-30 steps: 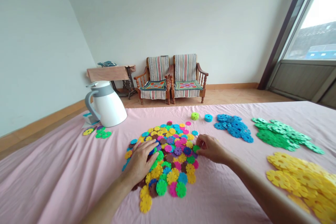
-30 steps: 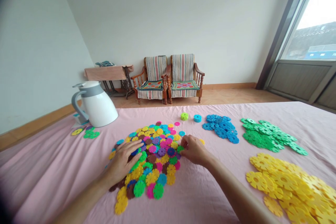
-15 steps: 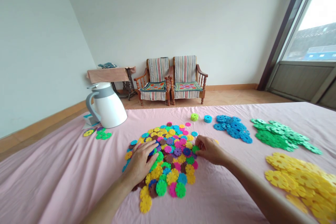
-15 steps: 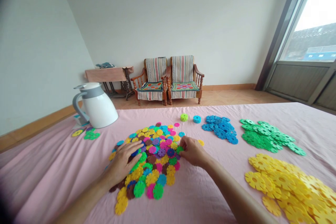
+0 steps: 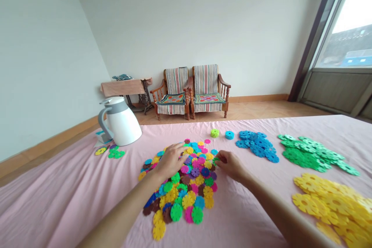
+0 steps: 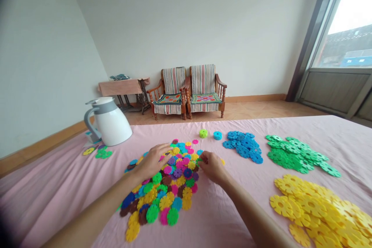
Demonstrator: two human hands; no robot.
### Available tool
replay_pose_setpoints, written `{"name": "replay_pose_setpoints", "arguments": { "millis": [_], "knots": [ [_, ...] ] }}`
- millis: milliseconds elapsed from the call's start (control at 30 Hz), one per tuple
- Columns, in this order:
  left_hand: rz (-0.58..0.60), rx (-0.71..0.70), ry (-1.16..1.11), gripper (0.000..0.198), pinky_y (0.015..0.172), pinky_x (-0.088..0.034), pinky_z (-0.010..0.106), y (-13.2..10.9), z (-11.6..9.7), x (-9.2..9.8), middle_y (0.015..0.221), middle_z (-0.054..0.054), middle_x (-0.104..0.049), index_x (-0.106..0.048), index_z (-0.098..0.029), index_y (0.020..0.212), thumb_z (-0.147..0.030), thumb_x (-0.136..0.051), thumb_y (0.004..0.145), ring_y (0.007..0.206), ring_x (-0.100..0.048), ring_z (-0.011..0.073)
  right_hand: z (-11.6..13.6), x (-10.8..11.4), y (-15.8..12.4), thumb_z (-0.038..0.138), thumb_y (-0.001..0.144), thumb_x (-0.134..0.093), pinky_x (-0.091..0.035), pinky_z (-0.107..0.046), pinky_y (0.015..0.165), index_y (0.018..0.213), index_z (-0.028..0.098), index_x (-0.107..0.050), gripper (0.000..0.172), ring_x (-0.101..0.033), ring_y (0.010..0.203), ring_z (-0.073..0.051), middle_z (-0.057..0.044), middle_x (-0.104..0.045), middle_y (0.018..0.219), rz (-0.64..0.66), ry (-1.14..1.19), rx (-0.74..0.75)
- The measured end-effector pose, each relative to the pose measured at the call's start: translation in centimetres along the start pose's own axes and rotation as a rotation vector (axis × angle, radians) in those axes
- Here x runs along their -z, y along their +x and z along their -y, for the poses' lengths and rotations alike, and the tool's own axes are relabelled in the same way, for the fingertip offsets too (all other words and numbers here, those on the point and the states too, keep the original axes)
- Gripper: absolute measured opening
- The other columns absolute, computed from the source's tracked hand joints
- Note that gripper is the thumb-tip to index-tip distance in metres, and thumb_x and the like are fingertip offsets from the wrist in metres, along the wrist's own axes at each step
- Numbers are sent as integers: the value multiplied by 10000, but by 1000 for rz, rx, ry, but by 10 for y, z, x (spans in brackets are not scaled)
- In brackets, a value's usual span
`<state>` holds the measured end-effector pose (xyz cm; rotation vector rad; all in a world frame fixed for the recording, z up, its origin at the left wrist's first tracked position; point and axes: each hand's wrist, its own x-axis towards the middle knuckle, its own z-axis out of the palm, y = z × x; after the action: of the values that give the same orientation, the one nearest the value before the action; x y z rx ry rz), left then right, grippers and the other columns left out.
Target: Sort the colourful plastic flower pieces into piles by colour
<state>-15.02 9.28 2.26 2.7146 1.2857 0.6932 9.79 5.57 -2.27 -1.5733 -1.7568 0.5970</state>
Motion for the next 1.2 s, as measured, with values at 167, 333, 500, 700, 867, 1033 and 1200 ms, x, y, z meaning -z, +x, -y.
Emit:
{"name": "replay_pose_setpoints", "arguments": {
  "millis": [167, 333, 500, 700, 867, 1033, 1200],
  "knots": [
    [76, 57, 36, 278, 983, -420, 322, 47, 20, -27, 1163, 63, -647, -631, -201, 1097, -235, -467, 875, 1099, -574, 196, 1, -12, 18, 229, 770, -437, -373, -262, 623, 713, 217, -461, 63, -536, 689, -166, -11, -569, 701, -156, -27, 11],
    [126, 83, 72, 248, 912, -442, 343, 68, 34, -50, 1079, 79, -658, -645, -198, 1042, -228, -478, 861, 1030, -585, 223, 2, -32, 39, 154, 780, -389, -397, -305, 713, 775, 202, -475, 99, -554, 814, -209, -72, -593, 806, -208, -60, 23],
    [171, 22, 73, 285, 940, -411, 338, 56, 26, -46, 1098, 65, -634, -633, -228, 1104, -292, -444, 901, 1041, -551, 210, 8, -50, 31, 128, 774, -417, -403, -308, 775, 835, 202, -489, 120, -547, 880, -197, -69, -614, 882, -147, -39, 115],
    [224, -141, -10, 321, 874, -432, 322, 15, 3, -16, 985, 55, -630, -647, -258, 1092, -366, -387, 939, 958, -564, 196, 16, -45, 6, 180, 831, -417, -423, -264, 679, 812, 215, -495, 87, -568, 762, -159, -15, -619, 787, -49, 4, 211],
    [279, -153, -177, 343, 840, -449, 283, 5, 9, 5, 971, 35, -669, -663, -259, 1060, -387, -365, 948, 935, -594, 177, 8, -31, 39, 212, 882, -395, -416, -261, 597, 802, 206, -497, 129, -551, 656, -147, 2, -575, 699, -104, -28, 164],
    [97, 147, 21, 310, 938, -418, 326, 16, 55, -6, 1135, 40, -650, -649, -254, 1090, -353, -413, 917, 1063, -561, 201, -2, -39, 87, 257, 913, -488, -478, -374, 808, 1044, 147, -564, 186, -579, 943, -189, -66, -605, 1029, -133, -79, 128],
    [96, 249, 97, 328, 911, -420, 417, 10, 76, -21, 1164, 67, -612, -619, -291, 1144, -413, -455, 887, 1082, -536, 259, 2, -54, 92, 301, 902, -534, -487, -405, 833, 1131, 149, -553, 276, -581, 979, -199, -80, -584, 1131, -30, -92, 137]
  ]
}}
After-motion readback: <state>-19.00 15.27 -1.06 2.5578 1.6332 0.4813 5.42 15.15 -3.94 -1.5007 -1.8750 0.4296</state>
